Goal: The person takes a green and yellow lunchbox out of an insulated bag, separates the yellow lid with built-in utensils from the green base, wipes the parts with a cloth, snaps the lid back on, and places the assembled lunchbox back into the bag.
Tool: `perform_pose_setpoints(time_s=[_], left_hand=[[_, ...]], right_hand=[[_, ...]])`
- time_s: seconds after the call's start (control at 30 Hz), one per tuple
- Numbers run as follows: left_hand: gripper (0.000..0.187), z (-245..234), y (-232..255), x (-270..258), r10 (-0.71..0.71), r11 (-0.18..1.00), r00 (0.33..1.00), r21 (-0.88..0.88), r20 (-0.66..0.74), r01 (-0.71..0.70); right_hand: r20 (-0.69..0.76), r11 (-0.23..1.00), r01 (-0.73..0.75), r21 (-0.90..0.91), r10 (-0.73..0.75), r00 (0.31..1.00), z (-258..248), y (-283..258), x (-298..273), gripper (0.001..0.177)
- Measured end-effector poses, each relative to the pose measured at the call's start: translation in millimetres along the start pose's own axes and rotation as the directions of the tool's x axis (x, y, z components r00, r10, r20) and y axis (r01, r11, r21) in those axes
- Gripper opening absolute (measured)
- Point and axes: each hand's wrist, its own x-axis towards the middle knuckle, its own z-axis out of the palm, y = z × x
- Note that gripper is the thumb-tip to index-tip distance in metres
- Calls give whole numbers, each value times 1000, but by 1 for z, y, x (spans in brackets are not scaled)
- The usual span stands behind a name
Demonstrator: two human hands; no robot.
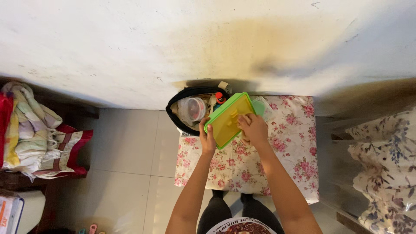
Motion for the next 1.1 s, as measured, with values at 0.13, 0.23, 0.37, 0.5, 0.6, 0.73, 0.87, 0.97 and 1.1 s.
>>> perform_pose_setpoints(time_s=[0.13,0.23,0.37,0.5,0.6,0.73,0.87,0.97,1.1], left_hand=[[50,-5,16,1,121,993,991,-3,62,-121],[51,-10,24,2,220,974,972,40,84,-223],[52,-18,29,4,318,925,937,169,142,-340],[53,-25,24,7,326,931,930,111,170,-347],[54,-27,13,6,328,937,933,77,145,-341],[55,-18,-9,-2,181,983,983,-35,-12,-181],[58,-11,-28,1,-145,951,976,-295,-161,93],[58,-12,-34,4,-199,937,960,-326,-197,127],[50,-16,-38,5,-354,892,923,-353,-153,284]], right_hand=[[25,976,-113,184,110,994,15,6,12,46],[47,901,-51,430,35,998,28,14,27,39],[185,729,-234,644,148,971,36,22,34,39],[247,621,-314,718,194,949,35,19,30,38],[140,623,-253,741,225,964,39,9,24,36],[-28,628,-131,767,237,971,45,-6,10,35],[-238,876,-46,481,180,954,43,-16,-1,29],[-340,875,55,482,129,932,35,-16,-5,26],[-431,778,94,621,240,870,4,13,-1,25]])
